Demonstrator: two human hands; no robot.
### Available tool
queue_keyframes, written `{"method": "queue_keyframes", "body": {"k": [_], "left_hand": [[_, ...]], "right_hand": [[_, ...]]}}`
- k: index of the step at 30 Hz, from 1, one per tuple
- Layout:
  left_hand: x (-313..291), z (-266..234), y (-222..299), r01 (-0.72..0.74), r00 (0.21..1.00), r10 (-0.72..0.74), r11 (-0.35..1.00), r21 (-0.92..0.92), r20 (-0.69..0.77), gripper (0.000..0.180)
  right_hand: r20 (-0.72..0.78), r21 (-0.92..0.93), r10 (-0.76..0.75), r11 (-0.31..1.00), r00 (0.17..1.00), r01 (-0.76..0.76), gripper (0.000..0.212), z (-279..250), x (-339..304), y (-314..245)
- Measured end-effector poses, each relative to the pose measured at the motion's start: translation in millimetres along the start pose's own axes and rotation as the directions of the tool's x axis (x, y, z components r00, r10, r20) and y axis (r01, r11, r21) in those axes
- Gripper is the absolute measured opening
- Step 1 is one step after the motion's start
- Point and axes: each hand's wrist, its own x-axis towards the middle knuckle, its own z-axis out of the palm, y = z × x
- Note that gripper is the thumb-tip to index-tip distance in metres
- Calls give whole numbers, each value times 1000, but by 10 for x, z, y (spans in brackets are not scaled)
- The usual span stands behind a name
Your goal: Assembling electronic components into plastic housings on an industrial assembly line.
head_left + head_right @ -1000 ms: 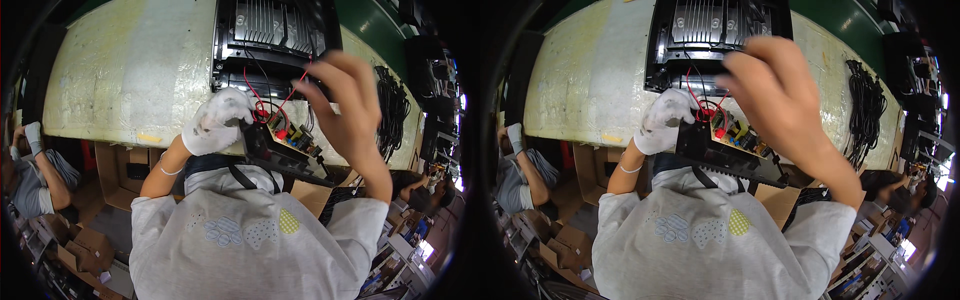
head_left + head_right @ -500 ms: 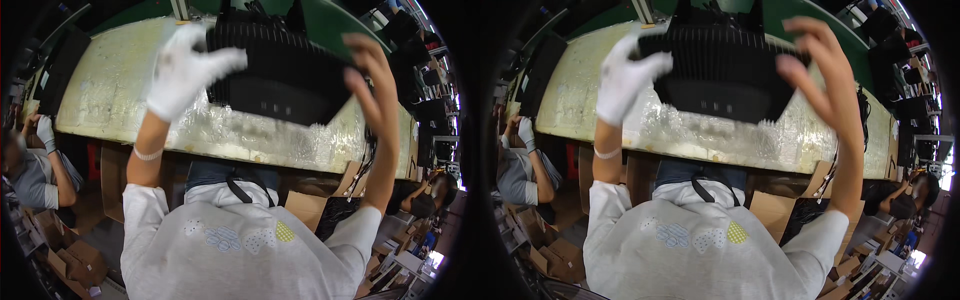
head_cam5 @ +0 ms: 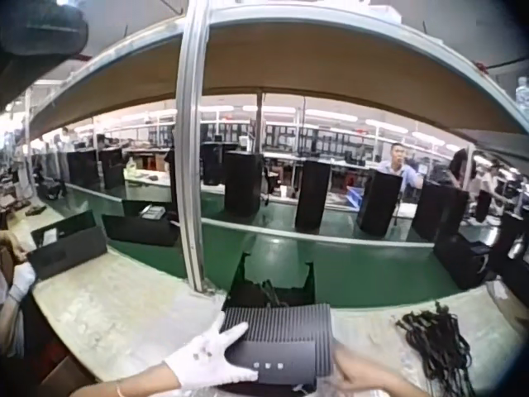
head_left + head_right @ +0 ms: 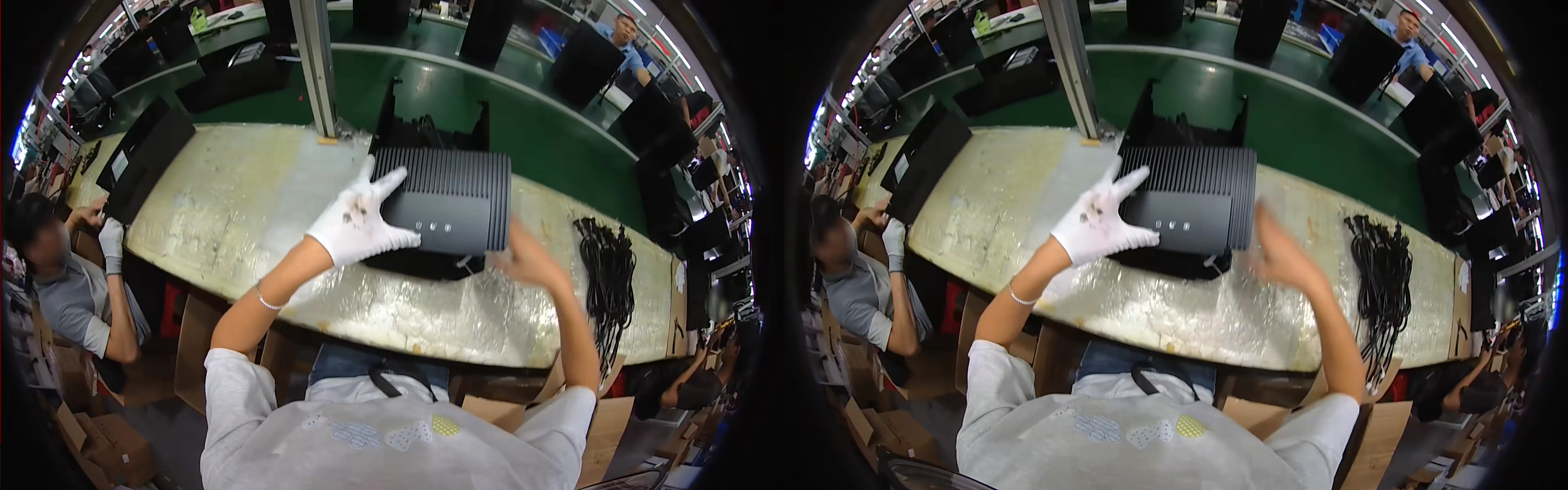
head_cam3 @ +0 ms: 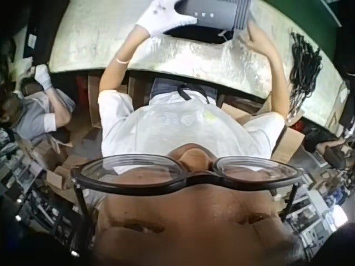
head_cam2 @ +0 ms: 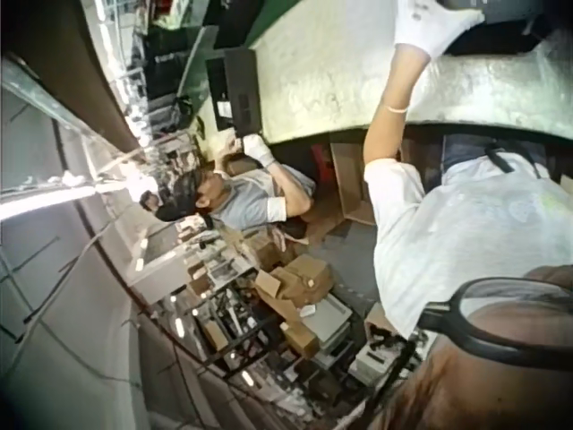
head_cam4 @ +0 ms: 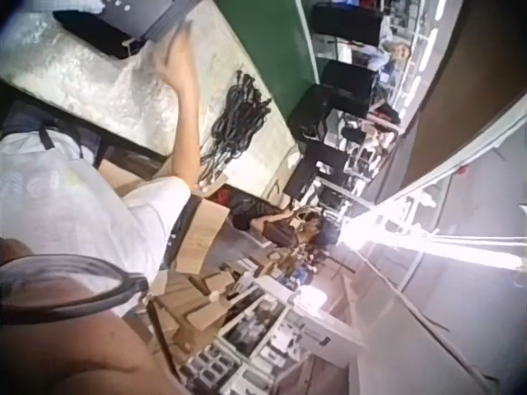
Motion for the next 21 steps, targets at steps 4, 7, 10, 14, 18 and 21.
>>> {"method": "queue_keyframes", "body": {"k": [4, 7, 10, 14, 18, 21], "left_hand": [[252, 96, 65, 13, 1000, -14, 999, -39, -4, 105], [731, 151, 163, 72, 997, -72, 997, -29, 10, 102], [1603, 469, -252, -38, 999, 37, 995, 88, 16, 110], [2758, 484, -394, 30, 999, -31, 999, 27, 17, 91], [3190, 371, -315, 101, 986, -115, 988, -115, -122, 89], [3167, 384, -359, 39, 965, -99, 970, -241, -243, 84]], "right_hand": [[54, 384, 38, 922, 998, -56, 39, 67, -75, -591], [-12, 398, 174, 904, 985, -155, 18, 119, 37, -292], [-82, 476, 278, 855, 957, -207, 21, 1, 404, 21], [-59, 337, 520, 814, 852, -473, 25, 18, 921, 877], [-291, 237, 647, 763, 705, -602, 37, 217, 1336, 1473], [-286, 241, 659, 752, 696, -613, 40, 305, 1383, 1675]]}}
